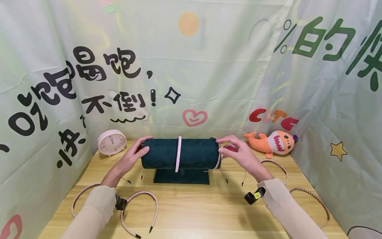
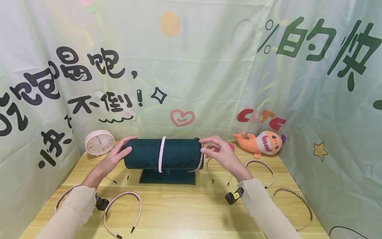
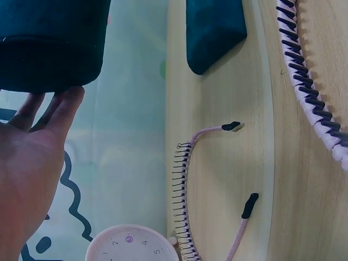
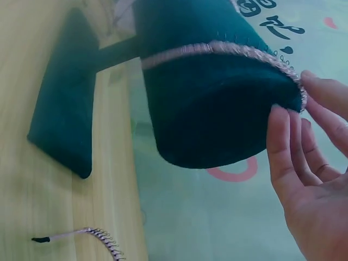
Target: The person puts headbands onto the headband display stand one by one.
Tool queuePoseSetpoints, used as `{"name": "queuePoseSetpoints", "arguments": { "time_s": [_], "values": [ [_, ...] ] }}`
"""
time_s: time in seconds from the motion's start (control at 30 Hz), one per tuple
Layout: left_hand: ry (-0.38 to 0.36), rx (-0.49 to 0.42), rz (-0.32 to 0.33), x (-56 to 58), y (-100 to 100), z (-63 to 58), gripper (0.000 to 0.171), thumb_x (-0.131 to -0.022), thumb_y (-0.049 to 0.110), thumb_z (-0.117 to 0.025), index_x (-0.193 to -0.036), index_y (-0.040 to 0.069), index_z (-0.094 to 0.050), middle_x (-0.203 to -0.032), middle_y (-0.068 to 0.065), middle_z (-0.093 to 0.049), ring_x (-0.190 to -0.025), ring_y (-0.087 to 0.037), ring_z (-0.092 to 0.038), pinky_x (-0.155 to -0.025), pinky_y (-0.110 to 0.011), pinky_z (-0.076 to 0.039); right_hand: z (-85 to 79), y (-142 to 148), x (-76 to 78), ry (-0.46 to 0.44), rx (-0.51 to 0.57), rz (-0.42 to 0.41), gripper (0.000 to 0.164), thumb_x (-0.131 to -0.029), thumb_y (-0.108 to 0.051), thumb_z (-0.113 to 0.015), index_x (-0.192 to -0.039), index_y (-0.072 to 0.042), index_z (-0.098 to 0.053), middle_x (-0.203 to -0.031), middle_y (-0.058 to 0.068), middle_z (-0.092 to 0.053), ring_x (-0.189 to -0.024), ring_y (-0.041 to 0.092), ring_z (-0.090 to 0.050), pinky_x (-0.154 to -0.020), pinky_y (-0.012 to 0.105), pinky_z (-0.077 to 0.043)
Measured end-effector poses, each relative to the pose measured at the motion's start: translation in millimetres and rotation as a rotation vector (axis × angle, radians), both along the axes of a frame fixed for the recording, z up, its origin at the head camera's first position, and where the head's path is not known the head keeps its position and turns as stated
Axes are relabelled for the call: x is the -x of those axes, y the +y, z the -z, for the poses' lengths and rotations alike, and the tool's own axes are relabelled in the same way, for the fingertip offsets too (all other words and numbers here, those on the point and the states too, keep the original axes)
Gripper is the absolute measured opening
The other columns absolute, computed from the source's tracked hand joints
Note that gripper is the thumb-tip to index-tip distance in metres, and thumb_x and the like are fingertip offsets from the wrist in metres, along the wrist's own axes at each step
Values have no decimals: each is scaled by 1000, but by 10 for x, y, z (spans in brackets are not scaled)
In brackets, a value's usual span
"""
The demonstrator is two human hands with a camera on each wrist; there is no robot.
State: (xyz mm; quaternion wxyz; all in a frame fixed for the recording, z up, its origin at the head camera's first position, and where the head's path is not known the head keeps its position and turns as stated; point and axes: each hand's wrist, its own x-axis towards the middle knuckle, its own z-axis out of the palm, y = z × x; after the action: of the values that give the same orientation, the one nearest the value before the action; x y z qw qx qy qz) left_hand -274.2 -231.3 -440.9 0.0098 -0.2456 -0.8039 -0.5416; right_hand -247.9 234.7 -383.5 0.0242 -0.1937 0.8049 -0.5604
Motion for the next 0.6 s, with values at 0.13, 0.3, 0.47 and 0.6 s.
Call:
{"name": "queuePoseSetpoints", "arguments": {
  "time_s": [0.13, 0.3, 0.47, 0.6],
  "values": [
    [-1, 1, 0, -6, -2, -1, 53, -117, 27, -46, -167, 15, -37, -177, -15, -28, -163, -45, -19, -129, -75, -15, 41, 24, 4, 16, -8, 8, 47, -107, -29, -72, -152, -19, -62, -154, 9, -53, -120, 25, -70, -97, 26, -61],
    [-1, -3, -2, -11, 1, 6, 52, -117, 27, -46, -167, 16, -38, -177, -15, -29, -163, -45, -19, -128, -75, -15, 96, 73, 20, 54, -58, -24, 48, -107, -29, -73, -153, -26, -62, -163, 1, -52, -139, 28, -59, -104, 21, -55],
    [5, -2, -4, -11, 1, 1, 51, -117, 27, -45, -167, 16, -38, -177, -15, -29, -162, -45, -20, -128, -75, -15, 105, 71, 26, 94, -82, -43, 49, -106, -27, -74, -153, -28, -62, -164, 1, -53, -139, 31, -58, -106, 19, -52],
    [5, -1, -3, -8, 5, -5, 52, -117, 27, -45, -167, 15, -38, -177, -16, -29, -162, -45, -20, -128, -75, -16, 94, 39, 32, 126, -99, -50, 50, -106, -25, -74, -154, -26, -62, -164, 2, -53, -140, 31, -58, -108, 23, -53]
  ]
}}
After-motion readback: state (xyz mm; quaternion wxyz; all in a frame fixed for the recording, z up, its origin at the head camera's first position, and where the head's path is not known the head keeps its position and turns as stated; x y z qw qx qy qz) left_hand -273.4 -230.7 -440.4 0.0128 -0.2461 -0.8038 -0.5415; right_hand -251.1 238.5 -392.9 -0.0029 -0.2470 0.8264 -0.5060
